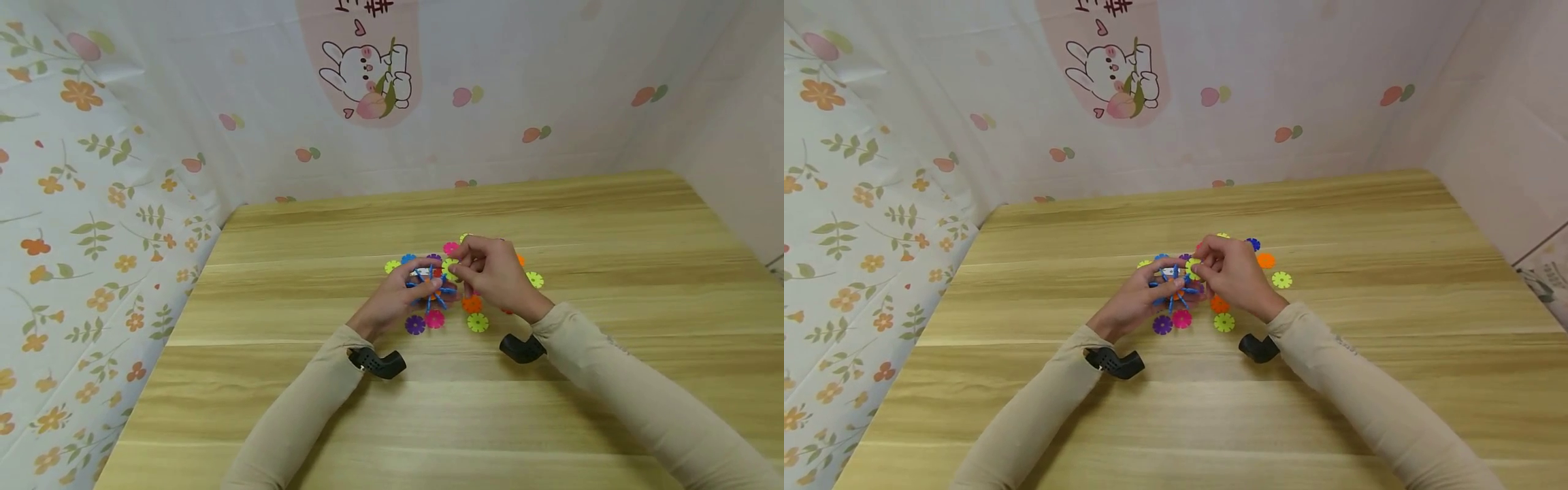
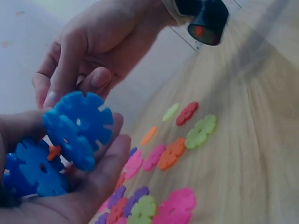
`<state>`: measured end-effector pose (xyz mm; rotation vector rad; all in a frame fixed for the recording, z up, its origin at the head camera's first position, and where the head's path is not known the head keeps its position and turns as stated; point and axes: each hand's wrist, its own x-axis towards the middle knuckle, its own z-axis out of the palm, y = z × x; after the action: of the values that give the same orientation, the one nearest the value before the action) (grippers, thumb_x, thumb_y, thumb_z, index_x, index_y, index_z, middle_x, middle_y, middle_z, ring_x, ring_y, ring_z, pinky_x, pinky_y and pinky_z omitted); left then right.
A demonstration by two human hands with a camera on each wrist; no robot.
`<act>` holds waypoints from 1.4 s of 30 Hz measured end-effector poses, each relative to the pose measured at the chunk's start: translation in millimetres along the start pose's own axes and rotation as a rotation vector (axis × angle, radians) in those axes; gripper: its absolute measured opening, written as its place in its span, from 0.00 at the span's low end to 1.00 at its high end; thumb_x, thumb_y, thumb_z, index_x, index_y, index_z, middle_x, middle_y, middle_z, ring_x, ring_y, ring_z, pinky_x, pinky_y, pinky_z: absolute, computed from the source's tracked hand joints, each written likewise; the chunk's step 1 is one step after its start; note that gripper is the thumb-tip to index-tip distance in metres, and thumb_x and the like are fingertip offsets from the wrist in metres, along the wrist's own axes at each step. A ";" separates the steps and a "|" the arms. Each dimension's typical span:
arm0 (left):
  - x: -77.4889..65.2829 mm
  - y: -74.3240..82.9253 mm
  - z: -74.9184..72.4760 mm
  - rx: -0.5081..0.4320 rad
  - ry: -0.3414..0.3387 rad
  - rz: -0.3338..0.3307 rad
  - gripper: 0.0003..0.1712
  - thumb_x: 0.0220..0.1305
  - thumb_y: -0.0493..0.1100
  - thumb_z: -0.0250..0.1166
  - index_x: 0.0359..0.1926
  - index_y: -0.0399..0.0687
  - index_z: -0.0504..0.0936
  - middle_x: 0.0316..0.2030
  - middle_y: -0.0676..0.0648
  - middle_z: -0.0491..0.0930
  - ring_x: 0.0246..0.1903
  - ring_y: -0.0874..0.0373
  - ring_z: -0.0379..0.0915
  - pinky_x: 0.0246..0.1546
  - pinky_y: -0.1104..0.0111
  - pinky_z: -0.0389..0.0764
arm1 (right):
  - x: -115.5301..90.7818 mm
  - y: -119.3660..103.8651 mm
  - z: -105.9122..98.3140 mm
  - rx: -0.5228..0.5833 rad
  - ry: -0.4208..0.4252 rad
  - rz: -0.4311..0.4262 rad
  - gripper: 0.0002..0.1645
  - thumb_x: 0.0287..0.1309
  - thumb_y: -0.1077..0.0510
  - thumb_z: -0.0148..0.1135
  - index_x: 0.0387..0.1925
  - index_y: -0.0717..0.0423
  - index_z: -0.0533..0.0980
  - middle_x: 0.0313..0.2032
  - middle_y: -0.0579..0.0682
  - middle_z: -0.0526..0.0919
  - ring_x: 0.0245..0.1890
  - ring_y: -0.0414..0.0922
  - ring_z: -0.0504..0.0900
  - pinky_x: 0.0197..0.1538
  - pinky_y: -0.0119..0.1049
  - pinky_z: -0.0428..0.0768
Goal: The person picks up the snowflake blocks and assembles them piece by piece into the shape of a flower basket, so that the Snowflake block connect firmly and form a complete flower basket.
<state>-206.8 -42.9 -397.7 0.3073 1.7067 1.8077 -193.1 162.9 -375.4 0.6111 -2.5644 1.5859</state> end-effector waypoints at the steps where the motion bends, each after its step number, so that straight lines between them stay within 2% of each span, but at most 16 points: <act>1: 0.0 0.6 0.2 0.020 0.011 -0.009 0.24 0.76 0.41 0.56 0.69 0.49 0.67 0.51 0.41 0.76 0.41 0.57 0.81 0.48 0.66 0.84 | -0.7 0.2 0.7 0.009 -0.003 0.003 0.01 0.62 0.70 0.63 0.34 0.66 0.78 0.22 0.64 0.82 0.13 0.51 0.80 0.22 0.38 0.83; 5: -3.4 1.9 -4.3 0.082 0.032 -0.022 0.24 0.75 0.41 0.57 0.69 0.50 0.68 0.48 0.44 0.69 0.44 0.55 0.75 0.46 0.67 0.81 | 0.8 1.0 1.7 0.063 -0.086 0.045 0.01 0.65 0.68 0.61 0.38 0.64 0.77 0.22 0.60 0.83 0.14 0.50 0.81 0.22 0.42 0.83; 9: -5.9 0.8 -10.8 0.082 0.063 -0.005 0.18 0.71 0.39 0.61 0.59 0.47 0.73 0.44 0.46 0.74 0.42 0.55 0.75 0.43 0.68 0.79 | 5.4 5.9 -8.2 0.050 -0.197 0.112 0.12 0.74 0.59 0.53 0.48 0.62 0.78 0.29 0.60 0.86 0.21 0.51 0.84 0.25 0.40 0.82; 12: -4.6 0.7 -12.2 0.044 0.073 0.000 0.15 0.70 0.39 0.62 0.55 0.44 0.73 0.40 0.50 0.81 0.41 0.59 0.77 0.44 0.71 0.79 | 7.3 12.5 -23.1 -0.124 -0.233 0.109 0.15 0.75 0.56 0.51 0.50 0.62 0.79 0.33 0.59 0.86 0.24 0.49 0.82 0.29 0.37 0.82; 16: -4.4 -0.7 -14.1 -0.011 0.068 -0.013 0.24 0.72 0.38 0.59 0.66 0.46 0.67 0.40 0.52 0.81 0.42 0.62 0.78 0.46 0.73 0.80 | 6.9 25.9 -43.1 -0.458 -0.282 0.067 0.09 0.67 0.62 0.59 0.44 0.60 0.83 0.33 0.53 0.87 0.27 0.42 0.79 0.32 0.33 0.79; 18: -4.6 -2.1 -15.2 -0.042 0.068 -0.024 0.26 0.73 0.38 0.57 0.69 0.46 0.64 0.42 0.52 0.78 0.40 0.62 0.79 0.44 0.72 0.82 | 6.0 33.2 -48.8 -0.546 -0.320 0.065 0.07 0.62 0.64 0.64 0.41 0.58 0.84 0.34 0.52 0.88 0.28 0.41 0.79 0.33 0.32 0.79; 22: -4.5 -3.7 -16.0 -0.076 0.063 -0.045 0.26 0.75 0.40 0.54 0.70 0.40 0.63 0.45 0.51 0.71 0.38 0.63 0.75 0.40 0.72 0.81 | 5.8 42.9 -46.9 -0.552 -0.387 0.070 0.15 0.56 0.65 0.71 0.46 0.55 0.85 0.36 0.50 0.87 0.29 0.41 0.78 0.33 0.32 0.79; 25: -5.1 -3.7 -15.7 -0.072 0.075 -0.060 0.32 0.75 0.41 0.54 0.75 0.41 0.57 0.52 0.49 0.69 0.43 0.62 0.72 0.45 0.72 0.78 | 7.8 46.1 -38.9 -0.572 -0.413 -0.018 0.17 0.55 0.64 0.73 0.48 0.54 0.85 0.39 0.50 0.87 0.33 0.41 0.78 0.35 0.34 0.80; 29: -5.3 -3.4 -13.7 -0.084 0.076 -0.092 0.39 0.75 0.43 0.53 0.80 0.47 0.46 0.58 0.47 0.68 0.49 0.61 0.70 0.54 0.69 0.75 | 8.7 48.0 -31.6 -0.627 -0.415 -0.086 0.13 0.54 0.64 0.73 0.43 0.55 0.86 0.37 0.49 0.85 0.34 0.43 0.77 0.39 0.37 0.82; 31: -5.0 -3.2 -12.2 -0.103 0.066 -0.099 0.40 0.75 0.43 0.53 0.80 0.48 0.44 0.58 0.47 0.68 0.50 0.61 0.69 0.57 0.68 0.73 | 8.4 48.1 -30.7 -0.634 -0.411 -0.058 0.12 0.53 0.66 0.74 0.41 0.55 0.85 0.35 0.50 0.83 0.34 0.43 0.77 0.40 0.38 0.82; 36: -3.4 -3.3 -9.8 -0.135 0.044 -0.069 0.42 0.74 0.39 0.55 0.80 0.49 0.42 0.61 0.47 0.69 0.56 0.60 0.71 0.72 0.60 0.68 | 10.1 46.9 -32.9 -0.577 -0.403 0.009 0.14 0.49 0.69 0.74 0.38 0.55 0.82 0.34 0.50 0.82 0.34 0.44 0.78 0.40 0.38 0.84; 40: -1.4 -5.1 -9.4 -0.134 0.027 -0.045 0.41 0.74 0.36 0.55 0.80 0.49 0.46 0.56 0.47 0.70 0.55 0.60 0.73 0.73 0.58 0.67 | 11.5 49.0 -35.1 -0.542 -0.392 0.025 0.15 0.49 0.70 0.74 0.40 0.57 0.82 0.35 0.49 0.85 0.34 0.44 0.79 0.39 0.37 0.84; 42: -0.6 -5.9 -8.9 -0.139 0.021 -0.041 0.41 0.74 0.35 0.55 0.80 0.49 0.45 0.55 0.48 0.70 0.54 0.60 0.73 0.73 0.58 0.67 | 11.7 50.5 -36.9 -0.529 -0.379 0.033 0.14 0.51 0.69 0.73 0.40 0.56 0.82 0.35 0.49 0.85 0.33 0.44 0.79 0.39 0.36 0.83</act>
<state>-209.8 -50.7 -404.4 0.1938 1.5806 1.8935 -227.8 211.3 -397.9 0.8694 -3.0905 0.7802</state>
